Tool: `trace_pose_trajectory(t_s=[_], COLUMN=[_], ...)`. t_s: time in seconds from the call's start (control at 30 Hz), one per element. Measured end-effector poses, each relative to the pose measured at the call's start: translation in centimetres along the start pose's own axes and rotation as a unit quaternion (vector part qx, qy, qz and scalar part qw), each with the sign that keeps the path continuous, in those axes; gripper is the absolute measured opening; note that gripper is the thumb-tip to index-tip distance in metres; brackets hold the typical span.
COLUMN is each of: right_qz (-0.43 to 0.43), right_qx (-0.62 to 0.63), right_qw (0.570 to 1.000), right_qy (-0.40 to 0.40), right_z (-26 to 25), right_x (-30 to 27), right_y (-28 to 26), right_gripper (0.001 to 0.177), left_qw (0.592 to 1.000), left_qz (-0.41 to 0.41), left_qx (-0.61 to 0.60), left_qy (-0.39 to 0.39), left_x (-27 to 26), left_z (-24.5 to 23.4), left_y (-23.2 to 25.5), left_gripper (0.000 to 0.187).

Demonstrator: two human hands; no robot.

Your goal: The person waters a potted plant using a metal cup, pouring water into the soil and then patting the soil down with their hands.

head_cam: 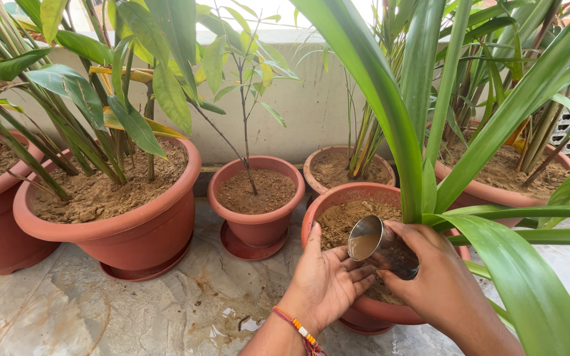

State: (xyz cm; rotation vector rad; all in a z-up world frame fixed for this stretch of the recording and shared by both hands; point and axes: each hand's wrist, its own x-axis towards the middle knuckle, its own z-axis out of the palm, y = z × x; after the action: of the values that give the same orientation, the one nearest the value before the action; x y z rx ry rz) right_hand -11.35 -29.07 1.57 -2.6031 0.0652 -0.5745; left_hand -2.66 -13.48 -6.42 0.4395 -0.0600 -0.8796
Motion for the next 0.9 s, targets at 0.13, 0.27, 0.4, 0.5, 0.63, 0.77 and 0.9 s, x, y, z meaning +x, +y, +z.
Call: trace_pose_trajectory(t_s=[0.13,0.27,0.4,0.5,0.63,0.77,0.9], right_qz=[0.005,0.001,-0.007,-0.006,0.002,0.010,0.083], right_qx=[-0.008,-0.017,-0.026,-0.017,-0.004,0.014,0.055], right_qw=[1.000,1.000,1.000,1.000,1.000,1.000,0.995], right_qy=[-0.004,-0.003,0.000,0.001,0.001,0.010,-0.013], right_z=[0.0,0.1,0.1,0.2,0.3,0.3,0.2], right_x=[0.0,0.0,0.0,0.0,-0.1,0.0,0.3], right_y=[0.0,0.1,0.2,0.3,0.4,0.5,0.5], right_gripper=[0.080,0.080,0.080,0.079,0.081,0.081,0.083], left_qw=[1.000,1.000,1.000,1.000,1.000,0.999,0.985], left_qz=[-0.001,-0.002,0.000,0.003,0.004,0.007,0.049], left_qx=[0.003,0.009,0.006,0.007,0.011,0.044,0.143], left_qy=[-0.001,0.004,0.000,-0.007,-0.013,0.020,0.084], left_x=[0.1,0.1,0.0,0.0,0.2,0.3,0.5], left_z=[-0.2,-0.2,-0.1,-0.2,-0.5,-0.5,0.1], left_y=[-0.1,0.0,-0.1,-0.1,-0.1,0.2,1.0], left_gripper=[0.100,0.100,0.100,0.101,0.102,0.102,0.102])
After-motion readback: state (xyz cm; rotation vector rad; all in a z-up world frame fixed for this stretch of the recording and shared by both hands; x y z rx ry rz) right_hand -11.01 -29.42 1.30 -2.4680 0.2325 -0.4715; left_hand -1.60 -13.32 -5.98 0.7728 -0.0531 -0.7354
